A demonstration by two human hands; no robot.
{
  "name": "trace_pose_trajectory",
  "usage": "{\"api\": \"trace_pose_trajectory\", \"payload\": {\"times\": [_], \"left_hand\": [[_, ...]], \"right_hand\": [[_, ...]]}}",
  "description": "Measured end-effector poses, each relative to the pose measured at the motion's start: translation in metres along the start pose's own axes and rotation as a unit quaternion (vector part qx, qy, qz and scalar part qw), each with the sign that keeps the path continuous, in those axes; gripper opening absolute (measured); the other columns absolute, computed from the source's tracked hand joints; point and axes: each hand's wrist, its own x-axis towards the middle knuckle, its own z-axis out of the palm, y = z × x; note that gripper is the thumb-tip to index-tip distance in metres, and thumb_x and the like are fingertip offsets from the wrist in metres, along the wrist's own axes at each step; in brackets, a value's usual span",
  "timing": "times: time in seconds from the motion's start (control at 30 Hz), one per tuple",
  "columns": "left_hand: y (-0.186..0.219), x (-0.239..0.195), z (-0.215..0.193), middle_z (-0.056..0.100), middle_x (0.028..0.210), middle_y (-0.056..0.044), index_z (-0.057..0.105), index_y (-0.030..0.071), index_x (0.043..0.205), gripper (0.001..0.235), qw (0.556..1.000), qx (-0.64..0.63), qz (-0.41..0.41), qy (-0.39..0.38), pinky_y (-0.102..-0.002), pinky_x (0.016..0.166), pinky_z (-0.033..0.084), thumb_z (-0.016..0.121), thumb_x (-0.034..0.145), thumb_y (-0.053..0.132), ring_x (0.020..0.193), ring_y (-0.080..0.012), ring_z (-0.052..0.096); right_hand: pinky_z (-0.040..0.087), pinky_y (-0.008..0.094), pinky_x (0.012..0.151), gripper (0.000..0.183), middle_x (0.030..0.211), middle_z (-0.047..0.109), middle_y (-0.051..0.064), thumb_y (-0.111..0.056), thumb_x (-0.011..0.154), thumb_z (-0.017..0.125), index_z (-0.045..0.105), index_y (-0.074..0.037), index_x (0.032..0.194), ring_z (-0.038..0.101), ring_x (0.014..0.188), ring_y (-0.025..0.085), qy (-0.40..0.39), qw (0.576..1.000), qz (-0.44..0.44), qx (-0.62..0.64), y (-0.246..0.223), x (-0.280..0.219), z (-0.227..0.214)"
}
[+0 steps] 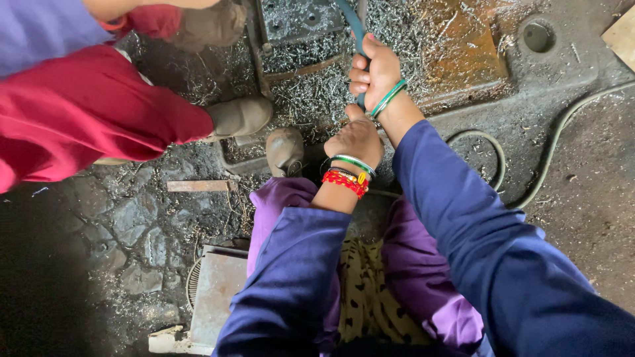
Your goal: The person uses a drill press to bore holes into metal pieces, holding a coolant hose with one hand and manipulating the drill handle with the other, while metal shavings accumulate on the table.
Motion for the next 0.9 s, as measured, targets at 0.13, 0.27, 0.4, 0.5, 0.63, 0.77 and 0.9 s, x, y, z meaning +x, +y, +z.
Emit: {"api": "trace_pose_trajectory", "payload": {"times": [0.13, 0.27, 0.4, 0.5, 0.63, 0.77, 0.9], "left_hand": [[-0.006, -0.001, -0.002, 0.075, 0.104, -0.021, 0.031, -0.002, 0.125, 0.054, 1.0, -0.003, -0.023, -0.02, -0.047, 0.082, 0.057, 0.062, 0.092, 0.028, 0.096, -0.0366, 0.075], [-0.01, -0.002, -0.001, 0.076, 0.104, -0.021, 0.031, -0.004, 0.126, 0.056, 0.999, 0.008, -0.031, -0.016, -0.047, 0.082, 0.058, 0.062, 0.092, 0.028, 0.096, -0.0363, 0.076], [-0.011, -0.001, -0.002, 0.075, 0.105, -0.021, 0.031, -0.005, 0.126, 0.058, 0.999, 0.016, -0.022, -0.02, -0.048, 0.081, 0.058, 0.063, 0.089, 0.027, 0.096, -0.0366, 0.076], [-0.011, -0.002, -0.003, 0.075, 0.104, -0.022, 0.031, -0.004, 0.126, 0.059, 1.0, 0.006, -0.022, -0.019, -0.048, 0.082, 0.058, 0.063, 0.089, 0.029, 0.096, -0.0369, 0.076], [-0.008, -0.004, -0.005, 0.076, 0.104, -0.02, 0.032, -0.004, 0.128, 0.055, 0.999, 0.017, -0.019, -0.027, -0.048, 0.081, 0.058, 0.06, 0.093, 0.027, 0.096, -0.0353, 0.077], [-0.005, -0.003, -0.004, 0.077, 0.102, -0.017, 0.034, 0.0, 0.126, 0.052, 1.0, 0.002, -0.01, -0.025, -0.047, 0.081, 0.057, 0.062, 0.09, 0.025, 0.095, -0.0338, 0.076], [-0.002, 0.001, -0.001, 0.076, 0.103, -0.016, 0.031, -0.002, 0.13, 0.057, 1.0, 0.012, -0.019, -0.021, -0.046, 0.078, 0.058, 0.062, 0.089, 0.023, 0.094, -0.0332, 0.076]], "right_hand": [[0.027, 0.027, 0.042, 0.018, 0.07, 0.046, -0.003, -0.031, 0.11, 0.049, 0.057, -0.018, 0.12, 0.035, 0.05, 0.008, -0.034, 0.999, -0.007, -0.035, 0.01, -0.003, 0.011], [0.026, 0.027, 0.04, 0.017, 0.067, 0.046, -0.003, -0.031, 0.108, 0.049, 0.058, -0.018, 0.115, 0.035, 0.048, 0.008, -0.015, 0.999, -0.002, -0.051, 0.012, -0.006, 0.023], [0.026, 0.027, 0.039, 0.016, 0.065, 0.046, -0.003, -0.032, 0.108, 0.05, 0.057, -0.018, 0.112, 0.036, 0.046, 0.008, 0.011, 0.998, -0.005, -0.059, 0.012, -0.008, 0.028], [0.026, 0.028, 0.039, 0.015, 0.066, 0.047, -0.002, -0.033, 0.109, 0.05, 0.052, -0.018, 0.109, 0.036, 0.046, 0.009, 0.012, 0.998, -0.007, -0.058, 0.013, -0.008, 0.028], [0.027, 0.027, 0.039, 0.016, 0.065, 0.046, -0.003, -0.034, 0.108, 0.051, 0.055, -0.021, 0.115, 0.035, 0.046, 0.008, 0.03, 0.997, -0.022, -0.071, 0.012, -0.007, 0.023], [0.026, 0.028, 0.039, 0.019, 0.066, 0.045, -0.004, -0.036, 0.109, 0.052, 0.05, -0.02, 0.121, 0.035, 0.047, 0.008, 0.064, 0.995, -0.036, -0.074, 0.007, -0.006, 0.018], [0.027, 0.028, 0.039, 0.029, 0.065, 0.045, -0.003, -0.037, 0.108, 0.051, 0.053, -0.02, 0.131, 0.035, 0.047, 0.008, 0.067, 0.995, -0.04, -0.069, 0.005, -0.004, 0.015]]}}
